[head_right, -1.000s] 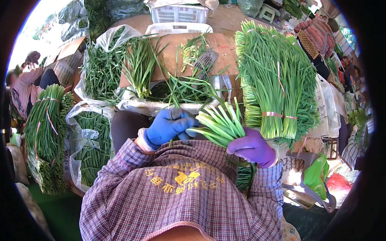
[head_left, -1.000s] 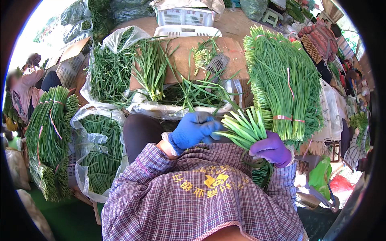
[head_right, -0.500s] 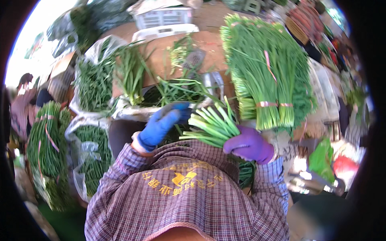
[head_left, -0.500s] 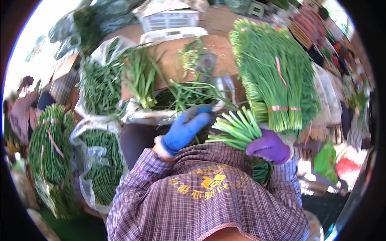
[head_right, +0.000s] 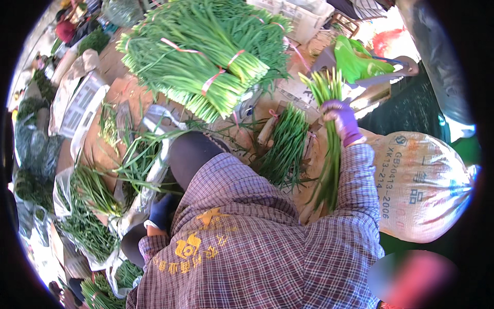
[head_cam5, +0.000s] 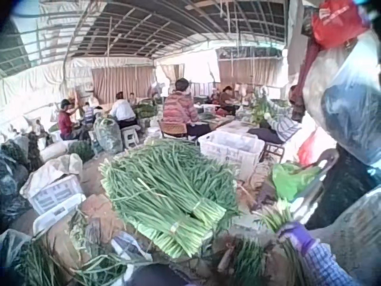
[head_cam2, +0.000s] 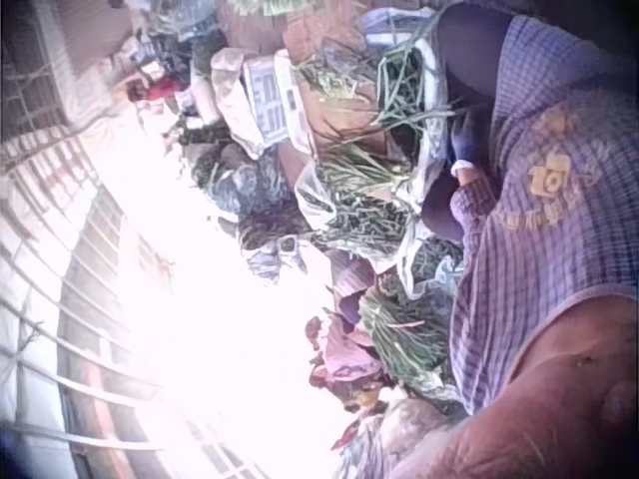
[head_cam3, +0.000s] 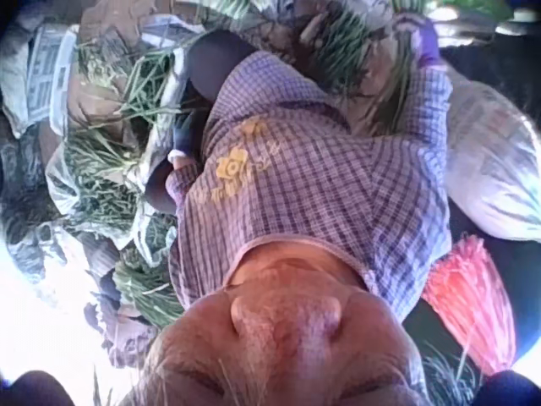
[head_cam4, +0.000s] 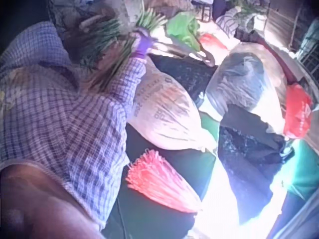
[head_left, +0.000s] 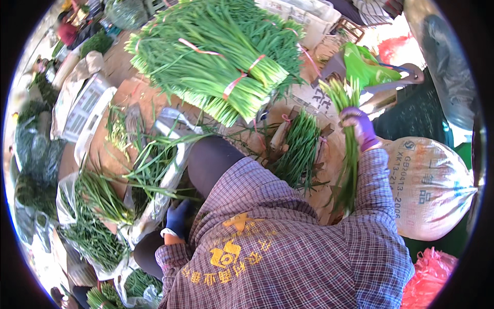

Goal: The person trims the ends of green onions using a knife on a wooden board, then bundles them with rubber bands. The person places the finished bundles on a nearby pile and continues processing more onions from a plastic bag.

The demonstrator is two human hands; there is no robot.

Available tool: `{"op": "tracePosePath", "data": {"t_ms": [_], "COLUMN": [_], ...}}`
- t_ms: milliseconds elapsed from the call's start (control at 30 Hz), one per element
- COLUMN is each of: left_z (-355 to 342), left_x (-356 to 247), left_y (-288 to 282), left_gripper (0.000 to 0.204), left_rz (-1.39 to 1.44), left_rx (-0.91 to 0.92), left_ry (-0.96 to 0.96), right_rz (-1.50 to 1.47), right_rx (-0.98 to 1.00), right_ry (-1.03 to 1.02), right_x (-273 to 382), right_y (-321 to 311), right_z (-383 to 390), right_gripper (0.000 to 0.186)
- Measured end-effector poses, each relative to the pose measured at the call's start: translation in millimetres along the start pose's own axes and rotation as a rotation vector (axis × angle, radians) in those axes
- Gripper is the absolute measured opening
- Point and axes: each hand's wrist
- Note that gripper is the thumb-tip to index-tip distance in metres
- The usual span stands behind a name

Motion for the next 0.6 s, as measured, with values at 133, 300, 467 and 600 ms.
{"op": "tracePosePath", "data": {"t_ms": [133, 300, 467, 600], "left_z": [-8.1, -10.5, -6.9, -12.7], "left_x": [1.7, 35.2, 39.3, 28.9], "left_y": [14.5, -22.4, -31.6, -18.9], "left_gripper": [0.03, 0.028, 0.027, 0.034], "left_rz": [-0.375, -0.504, -0.683, -0.71], "left_rx": [0.019, 0.008, -0.073, -0.029], "left_ry": [-0.156, -0.19, -0.275, -0.357], "right_rz": [0.046, 0.274, 0.45, 0.119], "right_rx": [-0.233, -0.412, -0.465, -0.412], "right_ry": [0.196, 0.32, 0.447, 0.377], "right_x": [-119.9, -227.0, -286.4, -308.6], "right_y": [3.2, 38.8, 65.7, 84.3], "right_z": [16.0, -17.8, -64.5, -105.0], "right_gripper": [0.023, 0.023, 0.019, 0.024]}}
Point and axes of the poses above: each hand's wrist, its own z-axis away from the middle knuckle, its own y-axis out of the palm, x = y × z, and after that the axes turned 15 degrees about x, right-handed
